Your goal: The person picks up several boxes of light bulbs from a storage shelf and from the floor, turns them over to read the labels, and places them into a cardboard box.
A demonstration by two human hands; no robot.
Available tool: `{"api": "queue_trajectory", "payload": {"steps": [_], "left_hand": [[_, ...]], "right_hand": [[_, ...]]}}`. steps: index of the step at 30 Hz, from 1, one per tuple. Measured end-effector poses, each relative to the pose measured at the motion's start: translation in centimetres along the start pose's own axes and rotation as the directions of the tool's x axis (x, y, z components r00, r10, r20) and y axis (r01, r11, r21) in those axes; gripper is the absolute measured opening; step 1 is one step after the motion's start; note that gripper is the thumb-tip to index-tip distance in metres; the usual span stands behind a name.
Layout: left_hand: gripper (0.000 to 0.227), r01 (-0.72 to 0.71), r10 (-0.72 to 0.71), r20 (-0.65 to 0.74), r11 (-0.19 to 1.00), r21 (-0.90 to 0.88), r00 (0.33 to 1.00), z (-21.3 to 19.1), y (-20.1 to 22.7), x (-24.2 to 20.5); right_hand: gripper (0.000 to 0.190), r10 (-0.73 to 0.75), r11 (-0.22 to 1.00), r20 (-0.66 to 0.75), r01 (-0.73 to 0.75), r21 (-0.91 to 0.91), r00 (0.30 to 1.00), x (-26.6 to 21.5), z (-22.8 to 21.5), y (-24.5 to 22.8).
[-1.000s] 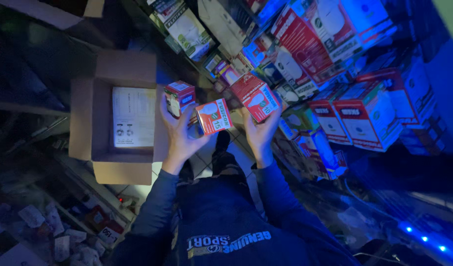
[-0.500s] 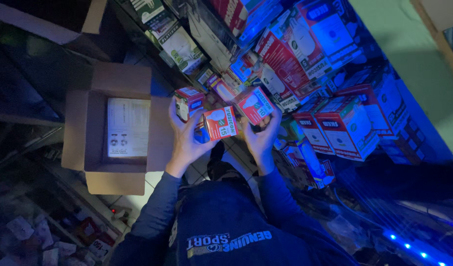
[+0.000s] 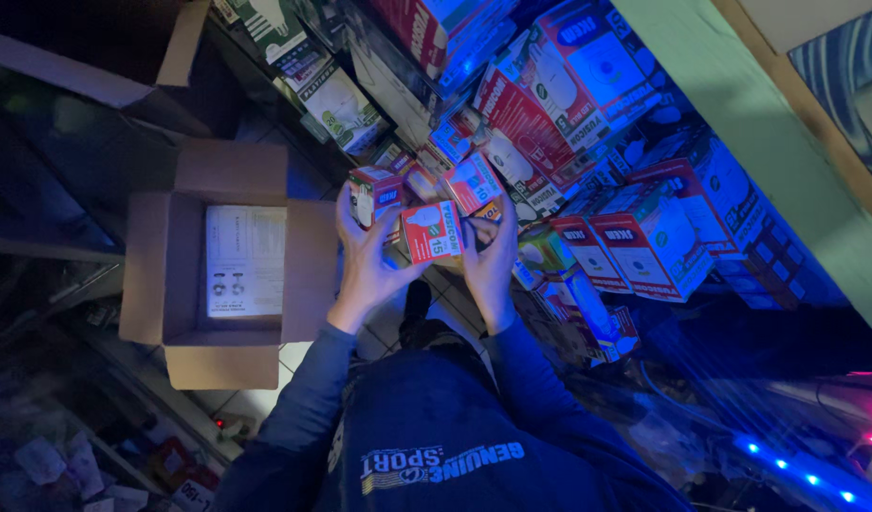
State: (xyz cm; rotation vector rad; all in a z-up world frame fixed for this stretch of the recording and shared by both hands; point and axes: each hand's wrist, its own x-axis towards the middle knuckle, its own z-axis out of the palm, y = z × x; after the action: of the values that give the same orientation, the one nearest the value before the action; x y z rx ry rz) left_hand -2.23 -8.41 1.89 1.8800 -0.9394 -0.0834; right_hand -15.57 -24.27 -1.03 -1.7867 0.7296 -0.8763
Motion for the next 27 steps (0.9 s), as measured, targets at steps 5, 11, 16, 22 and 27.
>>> {"api": "queue_trajectory", "payload": {"steps": [5, 11, 16, 22, 27], "left_hand": [[0.088, -0.009, 0.01, 0.017, 0.999, -0.048, 1.0, 0.0, -0.1, 0.6], [0.088, -0.031, 0.031, 0.018, 0.999, -0.028, 0.999, 0.0, -0.4, 0.9], [0.087, -0.039, 0.039, 0.0, 0.997, -0.071, 0.999, 0.1, -0.6, 0.9], [0.085, -0.041, 0.041, -0.002, 0.999, -0.011, 0.999, -0.4, -0.1, 1.0], [0.089, -0.083, 0.083, -0.022, 0.997, -0.006, 0.996, -1.2, -0.3, 1.4]], "right_hand": [[0.067, -0.086, 0.996, -0.001, 0.086, -0.023, 0.996, -0.4, -0.2, -2.4], [0.05, -0.233, 0.933, 0.053, 0.239, -0.269, 0.971, -0.7, -1.2, -4.8], [0.054, -0.03, 0.891, 0.193, 0.114, -0.439, 0.981, 2.2, -1.8, -7.9], [0.063, -0.182, 0.82, 0.132, 0.225, -0.526, 0.974, 2.3, -2.1, -10.1], [0.073, -0.234, 0.788, 0.142, 0.273, -0.553, 0.962, 1.5, -2.5, -10.5]]}}
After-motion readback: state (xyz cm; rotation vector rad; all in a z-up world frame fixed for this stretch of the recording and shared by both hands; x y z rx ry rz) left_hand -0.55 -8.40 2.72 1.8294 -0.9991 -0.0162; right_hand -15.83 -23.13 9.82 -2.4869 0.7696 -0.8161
